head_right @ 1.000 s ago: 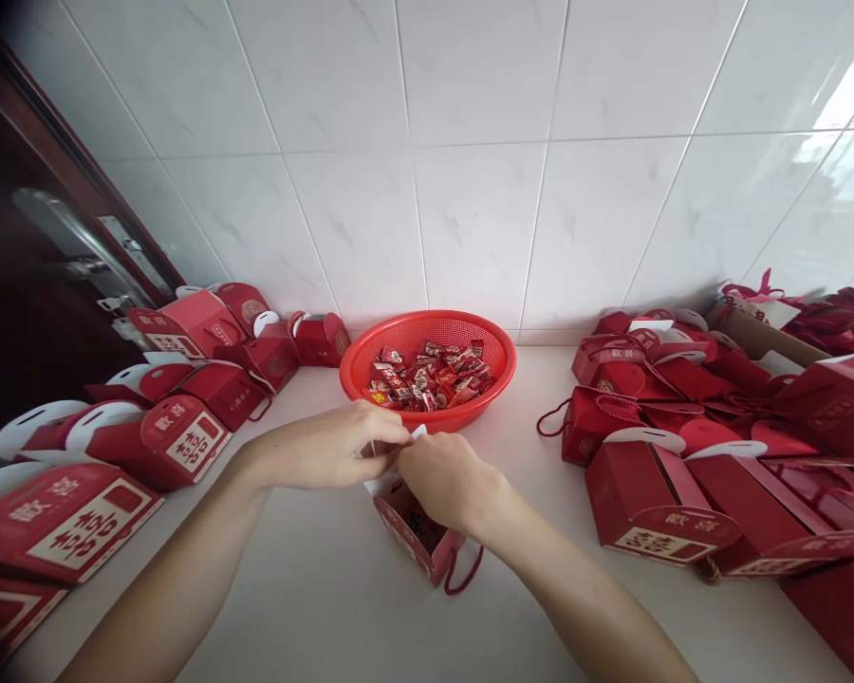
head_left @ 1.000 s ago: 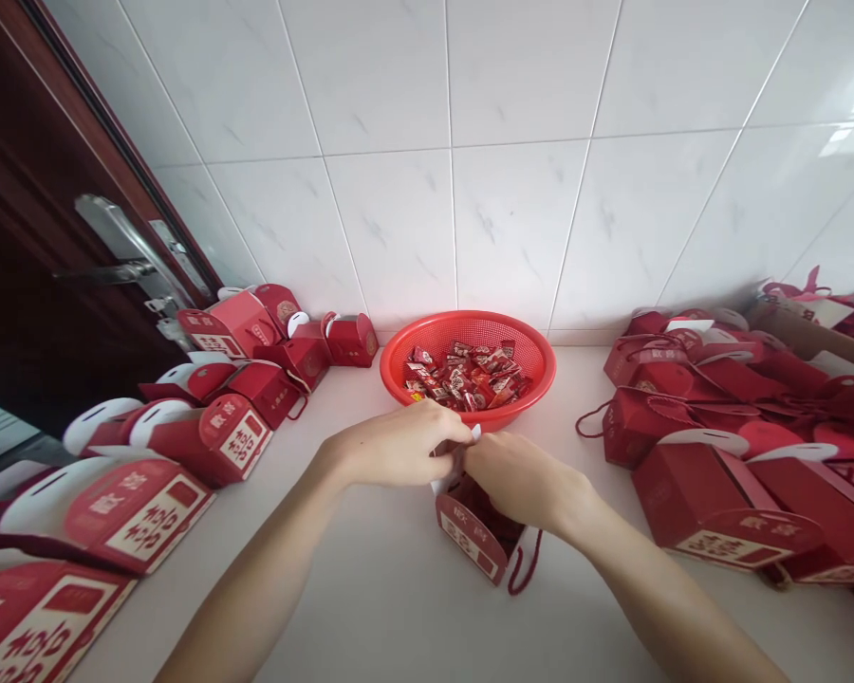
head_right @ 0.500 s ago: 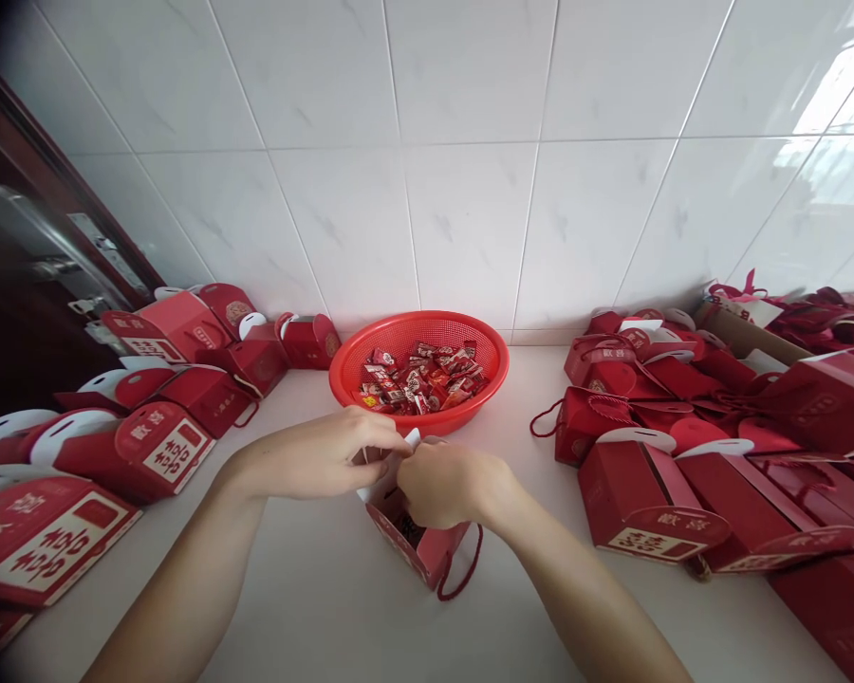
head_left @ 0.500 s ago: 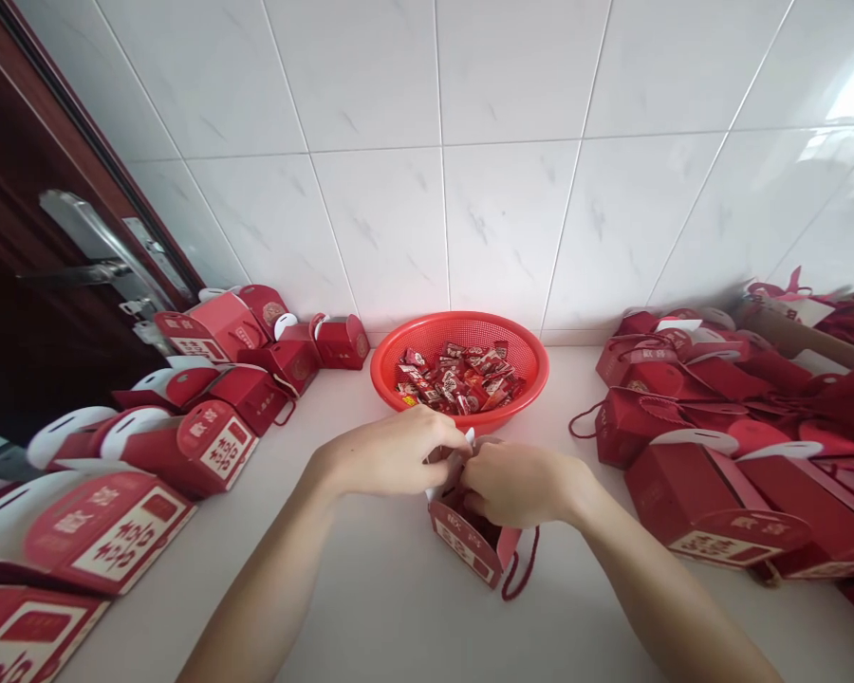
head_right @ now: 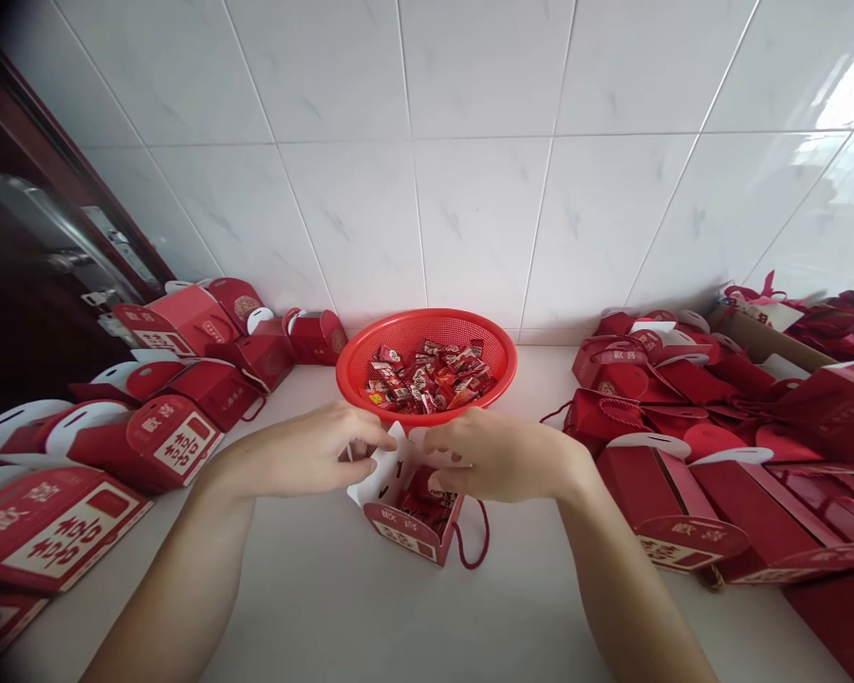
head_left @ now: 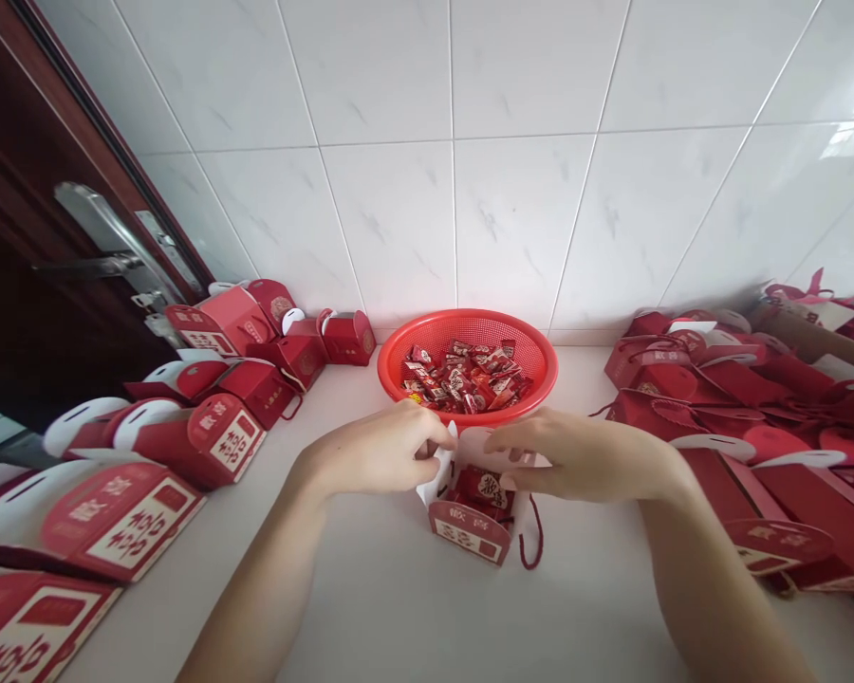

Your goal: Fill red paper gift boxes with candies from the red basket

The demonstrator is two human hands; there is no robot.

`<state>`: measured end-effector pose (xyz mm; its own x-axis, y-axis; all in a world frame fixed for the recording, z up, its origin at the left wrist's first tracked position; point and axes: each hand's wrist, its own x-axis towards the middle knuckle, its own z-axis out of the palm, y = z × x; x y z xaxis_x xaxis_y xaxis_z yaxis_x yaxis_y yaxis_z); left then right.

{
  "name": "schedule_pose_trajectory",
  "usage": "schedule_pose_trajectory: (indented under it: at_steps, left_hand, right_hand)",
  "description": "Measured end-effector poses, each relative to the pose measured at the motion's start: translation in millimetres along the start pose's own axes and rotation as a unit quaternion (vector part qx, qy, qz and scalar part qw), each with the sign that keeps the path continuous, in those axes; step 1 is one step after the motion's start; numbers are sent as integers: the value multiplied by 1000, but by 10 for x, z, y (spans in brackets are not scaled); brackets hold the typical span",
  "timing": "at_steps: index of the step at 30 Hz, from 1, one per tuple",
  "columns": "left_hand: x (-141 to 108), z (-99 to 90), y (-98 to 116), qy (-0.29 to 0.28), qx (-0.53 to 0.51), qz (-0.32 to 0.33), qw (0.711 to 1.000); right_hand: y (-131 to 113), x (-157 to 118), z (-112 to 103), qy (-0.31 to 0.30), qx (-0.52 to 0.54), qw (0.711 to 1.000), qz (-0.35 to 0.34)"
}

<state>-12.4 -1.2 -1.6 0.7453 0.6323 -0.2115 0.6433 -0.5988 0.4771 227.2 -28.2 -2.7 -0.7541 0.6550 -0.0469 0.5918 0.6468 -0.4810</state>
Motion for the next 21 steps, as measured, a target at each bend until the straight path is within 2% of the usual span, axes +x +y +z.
schedule_pose_trajectory:
  at_steps: [4, 9, 14, 21]
  left_hand:
    - [-48, 3, 33, -1, -12, -24, 1000]
    - [-99, 14, 151, -12, -6, -59, 998]
    - [-148, 27, 188, -24, 0, -71, 997]
    - [-139, 78, 166, 14, 44, -50, 998]
  right_hand:
    - [29, -126, -50, 29, 1, 999, 18]
    - [6, -96, -13, 52, -12, 998, 33]
    - [-53, 2, 36, 81, -72, 987, 117]
    - [-74, 141, 122, 46, -151, 972, 172]
